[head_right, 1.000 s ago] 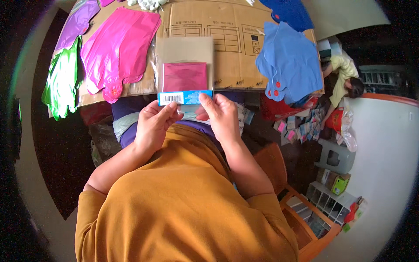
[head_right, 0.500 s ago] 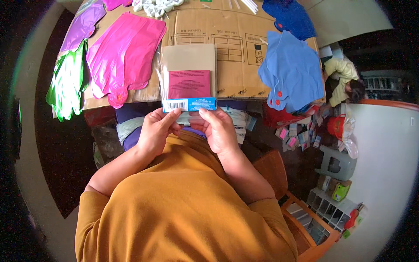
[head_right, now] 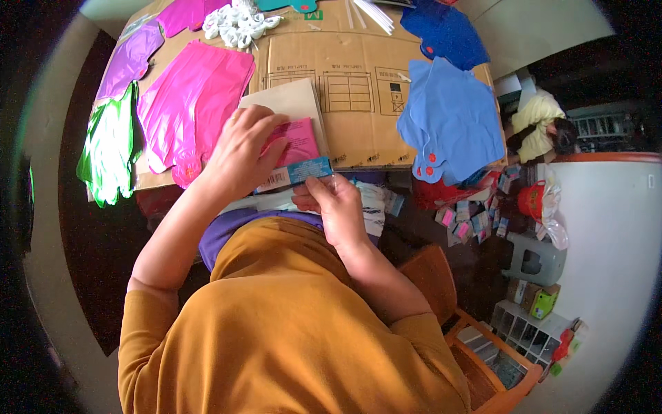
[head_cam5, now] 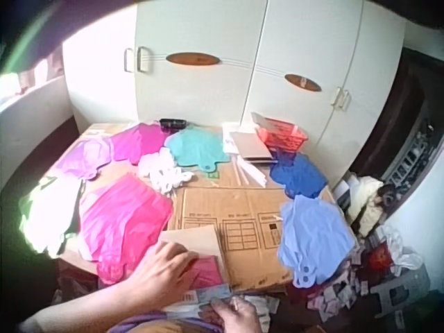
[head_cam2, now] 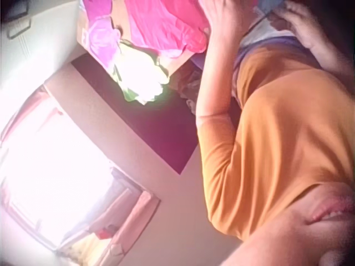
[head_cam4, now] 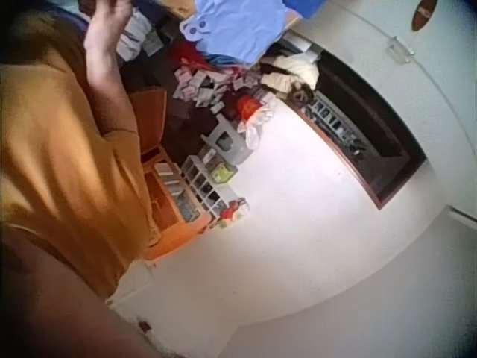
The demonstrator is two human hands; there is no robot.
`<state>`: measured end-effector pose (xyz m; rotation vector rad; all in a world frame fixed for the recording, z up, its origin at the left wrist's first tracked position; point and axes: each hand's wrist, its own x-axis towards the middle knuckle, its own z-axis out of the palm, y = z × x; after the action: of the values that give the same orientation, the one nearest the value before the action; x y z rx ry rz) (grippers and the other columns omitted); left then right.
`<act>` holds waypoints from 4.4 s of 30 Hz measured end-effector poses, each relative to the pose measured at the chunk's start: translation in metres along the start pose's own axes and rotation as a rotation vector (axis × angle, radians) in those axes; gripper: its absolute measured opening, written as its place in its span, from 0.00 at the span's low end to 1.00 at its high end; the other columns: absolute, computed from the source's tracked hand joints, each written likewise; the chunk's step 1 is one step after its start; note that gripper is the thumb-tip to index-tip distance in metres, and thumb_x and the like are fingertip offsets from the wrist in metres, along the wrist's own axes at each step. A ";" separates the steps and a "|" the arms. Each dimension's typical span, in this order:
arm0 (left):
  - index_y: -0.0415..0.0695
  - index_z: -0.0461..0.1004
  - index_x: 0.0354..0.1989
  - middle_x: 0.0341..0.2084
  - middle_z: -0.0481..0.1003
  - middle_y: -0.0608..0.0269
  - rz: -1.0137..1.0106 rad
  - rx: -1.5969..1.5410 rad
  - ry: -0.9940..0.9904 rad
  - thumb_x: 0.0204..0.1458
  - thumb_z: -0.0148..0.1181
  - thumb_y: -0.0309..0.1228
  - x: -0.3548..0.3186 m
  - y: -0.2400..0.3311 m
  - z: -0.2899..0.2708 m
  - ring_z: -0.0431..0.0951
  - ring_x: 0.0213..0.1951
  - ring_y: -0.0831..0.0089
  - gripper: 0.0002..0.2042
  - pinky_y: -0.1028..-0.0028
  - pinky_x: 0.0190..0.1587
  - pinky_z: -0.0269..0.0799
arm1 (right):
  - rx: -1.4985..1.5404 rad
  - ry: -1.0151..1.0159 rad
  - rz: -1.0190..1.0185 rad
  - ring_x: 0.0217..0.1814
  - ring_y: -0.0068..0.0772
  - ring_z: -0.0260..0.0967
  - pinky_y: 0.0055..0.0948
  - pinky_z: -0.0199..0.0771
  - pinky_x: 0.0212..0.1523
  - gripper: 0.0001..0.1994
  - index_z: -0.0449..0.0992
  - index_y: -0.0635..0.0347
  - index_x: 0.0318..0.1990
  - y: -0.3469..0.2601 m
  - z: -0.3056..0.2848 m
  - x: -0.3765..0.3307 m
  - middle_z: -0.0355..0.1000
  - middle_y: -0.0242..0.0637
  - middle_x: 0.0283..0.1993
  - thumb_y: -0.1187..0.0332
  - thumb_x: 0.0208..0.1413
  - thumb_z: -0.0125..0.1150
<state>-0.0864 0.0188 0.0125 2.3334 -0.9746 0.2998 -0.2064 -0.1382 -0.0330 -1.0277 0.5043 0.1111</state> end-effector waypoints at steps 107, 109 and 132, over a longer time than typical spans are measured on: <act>0.35 0.75 0.42 0.29 0.78 0.58 -1.267 -1.666 -0.179 0.56 0.61 0.33 -0.076 0.009 0.019 0.79 0.33 0.72 0.13 0.74 0.39 0.77 | -0.456 -0.025 0.010 0.28 0.22 0.74 0.22 0.75 0.32 0.15 0.75 0.65 0.33 -0.037 -0.018 0.004 0.76 0.36 0.28 0.58 0.56 0.63; 0.37 0.74 0.43 0.30 0.78 0.62 -1.246 -1.655 -0.280 0.57 0.58 0.27 -0.083 0.015 0.016 0.79 0.31 0.74 0.09 0.72 0.39 0.78 | -0.343 -0.051 0.035 0.30 0.21 0.74 0.22 0.75 0.33 0.12 0.76 0.63 0.34 -0.024 -0.024 -0.001 0.76 0.35 0.28 0.62 0.58 0.62; 0.37 0.61 0.51 0.44 0.72 0.47 -0.082 -0.812 -0.136 0.58 0.56 0.34 -0.122 0.021 0.000 0.74 0.46 0.53 0.18 0.65 0.50 0.70 | -0.834 -0.278 -0.942 0.42 0.48 0.77 0.39 0.80 0.44 0.14 0.72 0.72 0.49 0.018 -0.039 -0.035 0.76 0.51 0.44 0.69 0.61 0.54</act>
<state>-0.1872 0.0773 -0.0292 1.6462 -0.8460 -0.2580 -0.2563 -0.1562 -0.0474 -1.9355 -0.3619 -0.4068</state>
